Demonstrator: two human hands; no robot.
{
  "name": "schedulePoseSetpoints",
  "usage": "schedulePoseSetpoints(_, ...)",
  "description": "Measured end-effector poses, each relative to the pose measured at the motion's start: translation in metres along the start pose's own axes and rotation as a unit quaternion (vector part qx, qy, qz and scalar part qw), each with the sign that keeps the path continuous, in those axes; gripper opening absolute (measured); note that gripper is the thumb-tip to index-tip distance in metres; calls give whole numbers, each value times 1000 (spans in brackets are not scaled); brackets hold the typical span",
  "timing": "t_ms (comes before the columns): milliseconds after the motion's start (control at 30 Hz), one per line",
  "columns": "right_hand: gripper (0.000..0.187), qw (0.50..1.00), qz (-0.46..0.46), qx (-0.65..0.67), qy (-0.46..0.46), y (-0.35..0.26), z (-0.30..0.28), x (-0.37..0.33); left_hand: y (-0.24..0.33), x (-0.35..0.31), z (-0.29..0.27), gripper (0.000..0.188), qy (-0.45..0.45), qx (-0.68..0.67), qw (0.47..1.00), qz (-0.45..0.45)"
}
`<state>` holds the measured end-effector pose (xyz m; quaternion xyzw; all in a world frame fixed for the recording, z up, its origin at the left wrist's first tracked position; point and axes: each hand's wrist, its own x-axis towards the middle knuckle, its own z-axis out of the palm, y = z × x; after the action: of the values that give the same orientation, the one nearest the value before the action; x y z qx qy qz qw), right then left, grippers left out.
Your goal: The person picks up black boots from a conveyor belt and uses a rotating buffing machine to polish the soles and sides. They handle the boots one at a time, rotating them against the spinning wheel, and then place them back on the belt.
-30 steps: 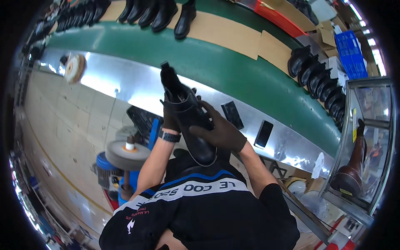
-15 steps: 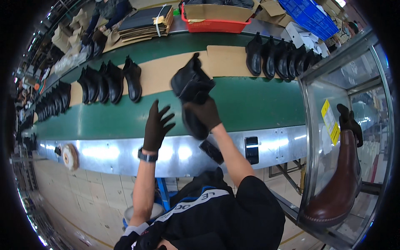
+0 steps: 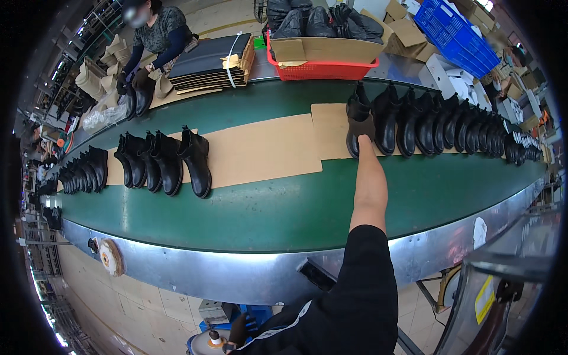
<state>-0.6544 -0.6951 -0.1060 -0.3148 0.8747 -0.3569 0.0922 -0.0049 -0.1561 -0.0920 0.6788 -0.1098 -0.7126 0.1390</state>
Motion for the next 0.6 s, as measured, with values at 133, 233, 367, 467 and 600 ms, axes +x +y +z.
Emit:
schedulePoseSetpoints(133,80,996,65,-50,46,-47,41,-69,-66,-12,-2,49,143,497,825,228)
schedulePoseSetpoints(233,76,969,-191,-27,152,-22,56,-147,-83,-10,-7,29,212,432,856,190)
schedulePoseSetpoints(367,72,928,-218,232,-195,-77,118,-322,-49,-34,13,29,283,372,858,213)
schedulePoseSetpoints(467,91,853,-191,289,-391,-156,164,-410,-74,-33,21,27,329,281,880,195)
schedulePoseSetpoints(600,122,913,-171,100,-356,-253,209,-452,-78,-64,50,27,386,339,836,192)
